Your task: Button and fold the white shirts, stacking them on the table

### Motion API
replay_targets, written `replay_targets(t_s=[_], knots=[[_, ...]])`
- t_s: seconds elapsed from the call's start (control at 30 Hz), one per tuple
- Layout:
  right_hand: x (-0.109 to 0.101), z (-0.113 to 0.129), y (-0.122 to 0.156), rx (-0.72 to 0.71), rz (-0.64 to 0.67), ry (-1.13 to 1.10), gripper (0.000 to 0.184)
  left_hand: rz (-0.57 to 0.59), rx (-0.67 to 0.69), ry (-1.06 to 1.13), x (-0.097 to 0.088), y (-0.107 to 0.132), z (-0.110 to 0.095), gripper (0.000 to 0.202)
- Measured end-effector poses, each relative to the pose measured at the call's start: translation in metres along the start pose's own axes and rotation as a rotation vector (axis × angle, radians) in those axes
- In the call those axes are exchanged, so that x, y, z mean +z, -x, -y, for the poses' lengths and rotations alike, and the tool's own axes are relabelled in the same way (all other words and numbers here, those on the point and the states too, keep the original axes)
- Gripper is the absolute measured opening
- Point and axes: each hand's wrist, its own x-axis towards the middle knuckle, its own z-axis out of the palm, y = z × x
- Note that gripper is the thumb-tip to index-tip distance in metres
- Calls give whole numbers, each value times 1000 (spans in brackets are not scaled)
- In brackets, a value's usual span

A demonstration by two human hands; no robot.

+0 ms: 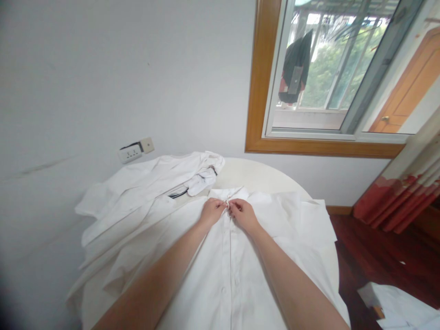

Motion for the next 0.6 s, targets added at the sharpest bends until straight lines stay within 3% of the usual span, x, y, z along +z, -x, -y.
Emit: replay_targets(t_s=[0.23, 0.43, 0.6], knots=[[3, -5, -6, 174, 10, -231, 26, -5, 18, -75, 4, 1, 2, 24], [5, -7, -8, 131, -11, -97, 20, -41, 55, -137, 6, 3, 2, 40], [8, -7, -6, 117, -51, -7, 15, -38, 81, -108, 5, 5, 2, 28]])
